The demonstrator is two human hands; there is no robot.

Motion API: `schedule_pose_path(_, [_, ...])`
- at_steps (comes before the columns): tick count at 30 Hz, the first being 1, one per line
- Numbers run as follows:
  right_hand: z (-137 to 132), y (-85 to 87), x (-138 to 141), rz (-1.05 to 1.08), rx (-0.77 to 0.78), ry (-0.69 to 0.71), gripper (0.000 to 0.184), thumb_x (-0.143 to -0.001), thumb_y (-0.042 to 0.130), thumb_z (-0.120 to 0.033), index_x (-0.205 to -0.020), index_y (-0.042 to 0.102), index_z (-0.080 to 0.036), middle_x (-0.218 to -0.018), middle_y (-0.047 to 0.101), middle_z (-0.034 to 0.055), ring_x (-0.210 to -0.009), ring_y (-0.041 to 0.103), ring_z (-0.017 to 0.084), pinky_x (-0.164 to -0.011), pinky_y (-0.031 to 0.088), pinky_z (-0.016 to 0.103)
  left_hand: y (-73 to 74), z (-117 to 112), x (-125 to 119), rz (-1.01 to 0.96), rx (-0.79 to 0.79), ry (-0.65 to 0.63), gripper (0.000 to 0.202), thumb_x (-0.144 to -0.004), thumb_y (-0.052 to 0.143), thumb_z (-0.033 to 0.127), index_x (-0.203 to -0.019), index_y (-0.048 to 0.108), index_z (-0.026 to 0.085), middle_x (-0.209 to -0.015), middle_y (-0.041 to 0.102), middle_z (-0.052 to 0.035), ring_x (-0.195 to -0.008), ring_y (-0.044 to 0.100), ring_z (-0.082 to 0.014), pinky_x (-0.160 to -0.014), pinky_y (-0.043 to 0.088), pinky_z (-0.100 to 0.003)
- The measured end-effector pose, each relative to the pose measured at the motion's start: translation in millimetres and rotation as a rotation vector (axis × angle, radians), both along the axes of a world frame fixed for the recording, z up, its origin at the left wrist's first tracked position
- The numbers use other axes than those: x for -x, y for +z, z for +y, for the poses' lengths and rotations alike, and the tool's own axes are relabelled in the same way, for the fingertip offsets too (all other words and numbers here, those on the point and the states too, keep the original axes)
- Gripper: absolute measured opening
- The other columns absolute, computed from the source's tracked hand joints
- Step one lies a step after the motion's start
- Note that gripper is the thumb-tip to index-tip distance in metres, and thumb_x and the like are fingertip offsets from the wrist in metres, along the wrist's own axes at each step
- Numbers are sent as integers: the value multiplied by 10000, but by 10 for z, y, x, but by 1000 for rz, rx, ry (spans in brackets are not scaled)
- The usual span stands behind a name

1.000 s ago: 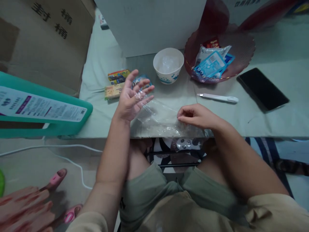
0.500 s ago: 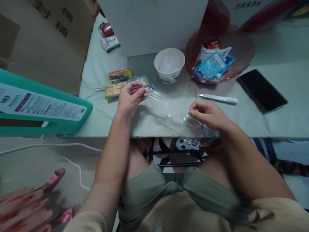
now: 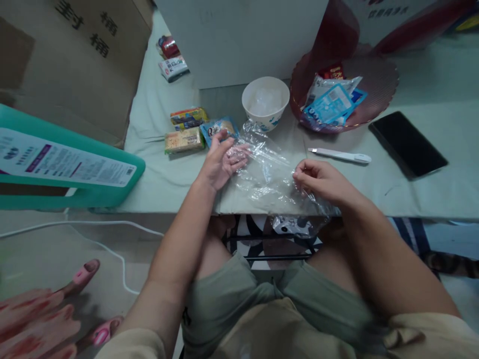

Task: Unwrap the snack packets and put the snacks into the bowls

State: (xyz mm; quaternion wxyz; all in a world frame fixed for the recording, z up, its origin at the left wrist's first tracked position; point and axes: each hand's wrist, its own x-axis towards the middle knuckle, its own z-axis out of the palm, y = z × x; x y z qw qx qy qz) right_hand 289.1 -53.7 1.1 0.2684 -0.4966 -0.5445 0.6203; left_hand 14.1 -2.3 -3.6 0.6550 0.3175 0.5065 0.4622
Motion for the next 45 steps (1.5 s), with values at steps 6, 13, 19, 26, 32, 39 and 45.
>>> schedule_pose_path(6, [-32, -5, -37, -6, 36, 80, 424, -756, 821, -442, -705, 451, -241, -609, 613, -22, -563, 579, 135, -499, 416, 268, -5, -111, -161, 157, -172, -66, 952, -661, 924, 409, -1445, 383, 415, -1160, 694, -59, -1054, 720, -261, -895, 584, -409])
schedule_pose_path(13, [-22, -39, -84, -54, -11, 15, 362, -794, 739, -390, -700, 421, -245, -579, 620, -18, -547, 558, 130, -516, 417, 274, -77, -79, -173, 760, -527, 156, 406, -671, 922, 403, -949, 686, 223, -1311, 531, -112, -1402, 449, -342, -1233, 357, -478])
schedule_pose_path(19, [6, -86, -74, -124, -54, 56, 362, -826, 707, -417, -697, 415, -247, -597, 633, 1, -564, 573, 150, -510, 403, 282, -164, -19, -222, 897, -499, 76, 159, -698, 828, 173, -687, 671, 194, -1167, 587, -126, -1291, 493, -361, -1245, 294, -537])
schedule_pose_path(26, [9, -95, -87, -86, -13, 77, 353, -807, 710, -343, -694, 389, -252, -560, 575, -27, -532, 554, 138, -481, 385, 271, -36, 83, 48, 767, -407, 172, 139, -801, 712, 169, -691, 635, 207, -671, 590, 15, -672, 556, -150, -714, 479, -270])
schedule_pose_path(32, [-10, -42, 2, -28, 14, -29, 369, -769, 688, -282, -643, 344, -230, -817, 704, 42, -652, 653, 149, -547, 458, 285, -118, -50, 226, 692, -136, 31, 388, -901, 702, 499, -668, 601, 205, -523, 605, -5, -474, 549, -140, -507, 424, -254])
schedule_pose_path(39, [-73, 109, 174, 317, -32, -311, 370, -744, 688, -353, -728, 336, -239, -1069, 755, 61, -693, 692, 148, -753, 613, 411, 87, -356, -119, 170, 170, -294, 455, -773, 807, 592, -915, 687, 176, -948, 811, -129, -829, 779, -222, -694, 610, -285])
schedule_pose_path(45, [-126, 9, 419, 258, -22, -406, 283, -656, 725, -345, -736, 474, -243, -770, 674, 2, -685, 644, 159, -702, 560, 364, 177, -288, -320, -221, 120, -351, 717, -631, 838, 711, -1082, 573, 221, -1199, 756, -149, -1062, 772, -312, -851, 646, -402])
